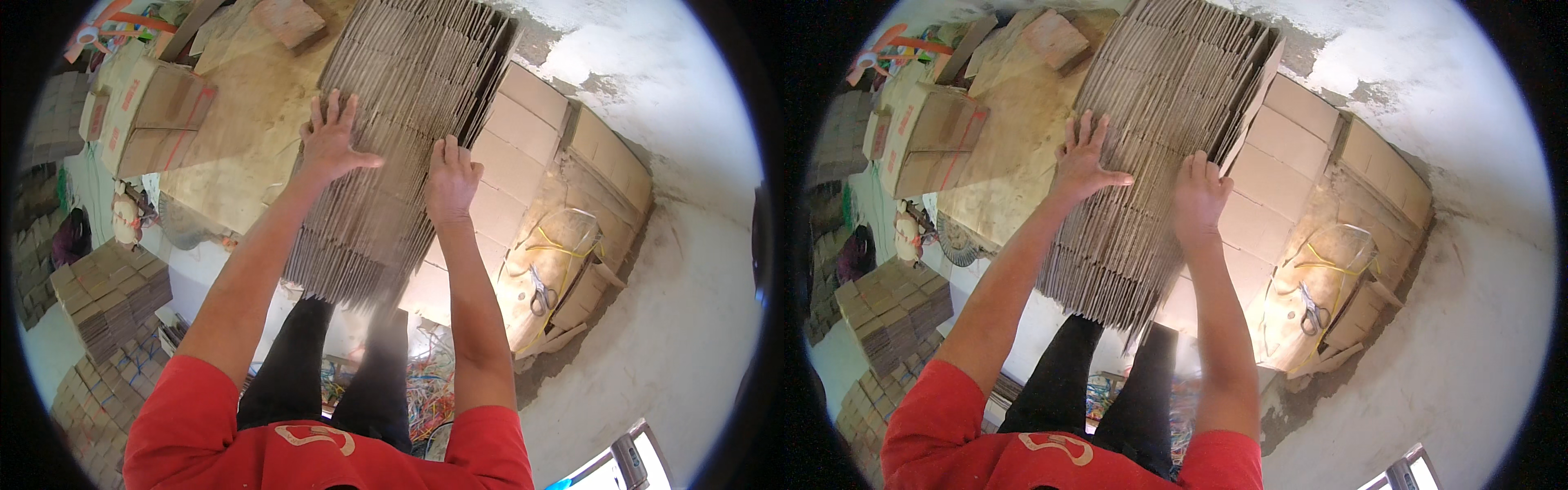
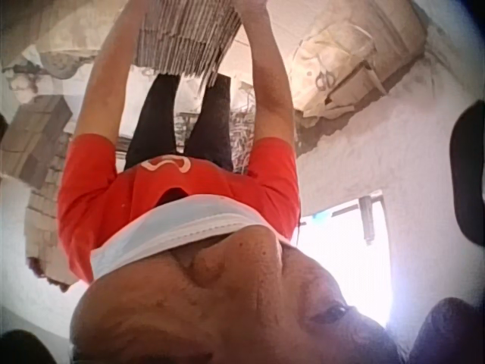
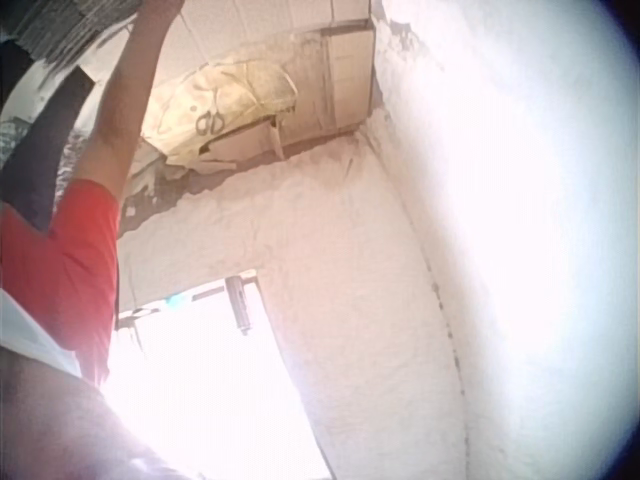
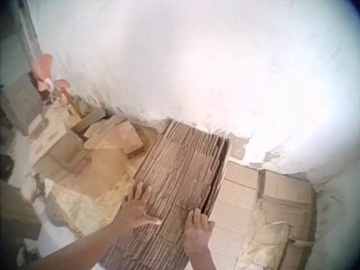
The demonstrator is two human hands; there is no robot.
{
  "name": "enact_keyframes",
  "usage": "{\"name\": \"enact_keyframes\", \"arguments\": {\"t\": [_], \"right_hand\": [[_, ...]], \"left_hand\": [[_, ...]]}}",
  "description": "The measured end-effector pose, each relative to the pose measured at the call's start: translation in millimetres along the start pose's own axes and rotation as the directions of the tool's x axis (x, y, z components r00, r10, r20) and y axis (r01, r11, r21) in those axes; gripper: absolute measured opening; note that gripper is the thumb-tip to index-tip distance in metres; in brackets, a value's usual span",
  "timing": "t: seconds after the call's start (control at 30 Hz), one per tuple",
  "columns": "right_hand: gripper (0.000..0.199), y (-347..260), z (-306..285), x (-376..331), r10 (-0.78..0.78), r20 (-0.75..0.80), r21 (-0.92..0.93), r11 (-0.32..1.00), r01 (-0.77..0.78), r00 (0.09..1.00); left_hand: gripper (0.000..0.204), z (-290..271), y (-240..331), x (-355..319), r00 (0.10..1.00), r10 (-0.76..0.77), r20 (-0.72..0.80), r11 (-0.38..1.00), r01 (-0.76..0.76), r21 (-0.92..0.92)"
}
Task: The person stacks flat cardboard sheets on a table, aligns them, and ties the bundle with white plastic straps. They then move to a pile of colorful straps, select and tie additional straps, and place the finished bundle aside.
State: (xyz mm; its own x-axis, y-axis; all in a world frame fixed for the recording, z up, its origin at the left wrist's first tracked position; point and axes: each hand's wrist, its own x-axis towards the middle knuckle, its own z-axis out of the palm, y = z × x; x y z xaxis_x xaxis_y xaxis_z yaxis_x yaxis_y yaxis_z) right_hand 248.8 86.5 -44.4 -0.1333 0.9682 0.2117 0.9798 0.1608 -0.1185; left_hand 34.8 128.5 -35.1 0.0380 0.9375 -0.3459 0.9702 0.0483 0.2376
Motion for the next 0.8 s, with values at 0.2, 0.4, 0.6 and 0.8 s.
{"name": "enact_keyframes", "arguments": {"t": [0.2, 0.4, 0.6, 0.8], "right_hand": [[0.031, 33, -6, -10, 0.279, -0.125, 0.078, 0.959, -0.271, 0.952], [0.039, 34, -22, -20, 0.132, -0.117, -0.073, 0.987, -0.141, 0.984], [0.056, 40, -9, -28, 0.157, 0.125, 0.076, 0.983, -0.168, 0.980], [0.078, 25, -14, -35, 0.317, 0.002, 0.105, 0.943, -0.316, 0.948]], "left_hand": [[0.131, 0, -7, 1, 1.000, 0.012, -0.003, 1.000, -0.012, -0.008], [0.130, 1, -8, 0, 1.000, 0.018, -0.005, 1.000, -0.018, -0.008], [0.132, 4, -8, 3, 0.999, 0.021, -0.027, 1.000, -0.021, 0.002], [0.129, -3, -7, 2, 1.000, 0.001, 0.027, 1.000, 0.000, -0.011]]}}
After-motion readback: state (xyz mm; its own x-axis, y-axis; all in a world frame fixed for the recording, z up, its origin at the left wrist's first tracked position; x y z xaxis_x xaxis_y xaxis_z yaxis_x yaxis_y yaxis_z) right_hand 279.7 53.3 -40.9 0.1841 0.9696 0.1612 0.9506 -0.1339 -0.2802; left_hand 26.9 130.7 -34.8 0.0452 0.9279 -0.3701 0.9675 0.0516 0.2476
